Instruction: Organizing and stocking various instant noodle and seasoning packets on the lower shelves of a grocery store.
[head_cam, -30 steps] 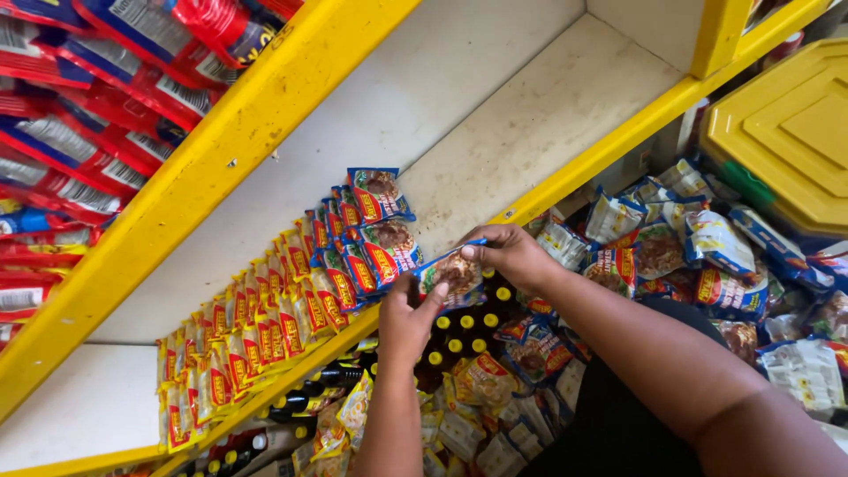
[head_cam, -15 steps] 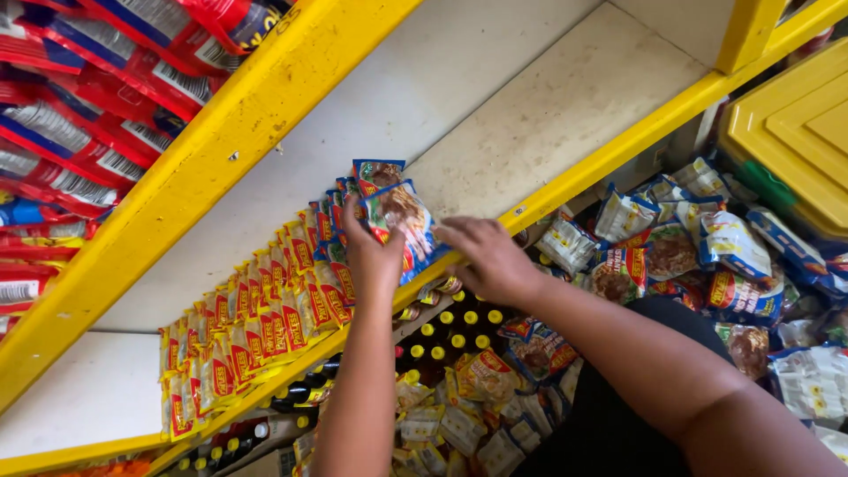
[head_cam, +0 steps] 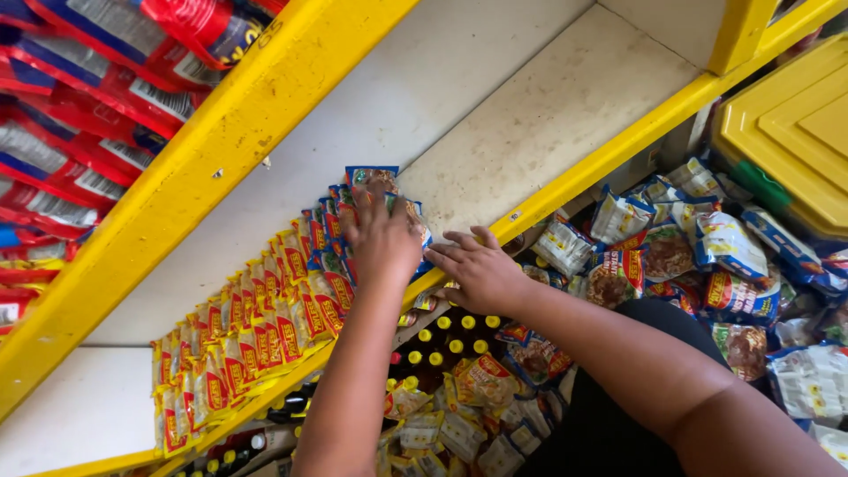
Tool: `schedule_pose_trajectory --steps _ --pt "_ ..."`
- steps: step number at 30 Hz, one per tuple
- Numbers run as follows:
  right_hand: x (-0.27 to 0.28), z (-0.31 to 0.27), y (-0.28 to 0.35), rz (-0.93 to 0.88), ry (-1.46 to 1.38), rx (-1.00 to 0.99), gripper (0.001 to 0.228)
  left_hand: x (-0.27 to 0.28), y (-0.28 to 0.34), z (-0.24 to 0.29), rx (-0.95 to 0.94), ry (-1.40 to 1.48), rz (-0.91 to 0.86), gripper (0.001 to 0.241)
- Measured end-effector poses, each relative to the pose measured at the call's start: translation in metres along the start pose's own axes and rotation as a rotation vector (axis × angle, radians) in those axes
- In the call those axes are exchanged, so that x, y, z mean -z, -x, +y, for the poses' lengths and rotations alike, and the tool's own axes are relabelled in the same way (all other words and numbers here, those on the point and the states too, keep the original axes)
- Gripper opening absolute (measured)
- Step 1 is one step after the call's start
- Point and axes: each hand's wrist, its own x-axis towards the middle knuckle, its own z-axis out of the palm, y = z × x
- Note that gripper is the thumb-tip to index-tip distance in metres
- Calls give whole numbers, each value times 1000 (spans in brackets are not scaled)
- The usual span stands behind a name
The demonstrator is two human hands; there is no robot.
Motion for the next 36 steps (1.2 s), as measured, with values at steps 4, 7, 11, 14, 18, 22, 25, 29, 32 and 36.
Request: schedule_pose_trajectory --steps 4,7,11,14,18,22,25,29,32,36 --pt "0 0 0 27 28 4 69 -55 -18 -5 -149 -163 86 59" --pt "0 0 1 36 8 4 65 -60 -25 4 -143 -260 -153 65" --pt "4 1 -1 -11 15 -6 61 -62 -30 7 -32 -211 -385 75" --pt "5 0 0 -27 -6 -8 58 -60 -26 6 12 -190 -431 77" --pt "2 10 8 66 -72 49 51 -63 -25 4 18 -185 -431 74" --pt "26 19 26 182 -192 43 41 -70 -13 -2 -41 -156 -350 71" --pt "45 41 48 398 -213 -53 25 -68 -12 1 -73 -141 -243 70" --pt "66 69 78 471 -204 -286 19 -69 -1 -2 -112 -171 -137 67" --pt "71 90 102 347 -151 -481 19 -87 -2 2 -164 -218 -12 59" --pt "20 145 149 -186 -8 -665 58 -61 28 43 -242 -6 207 46"
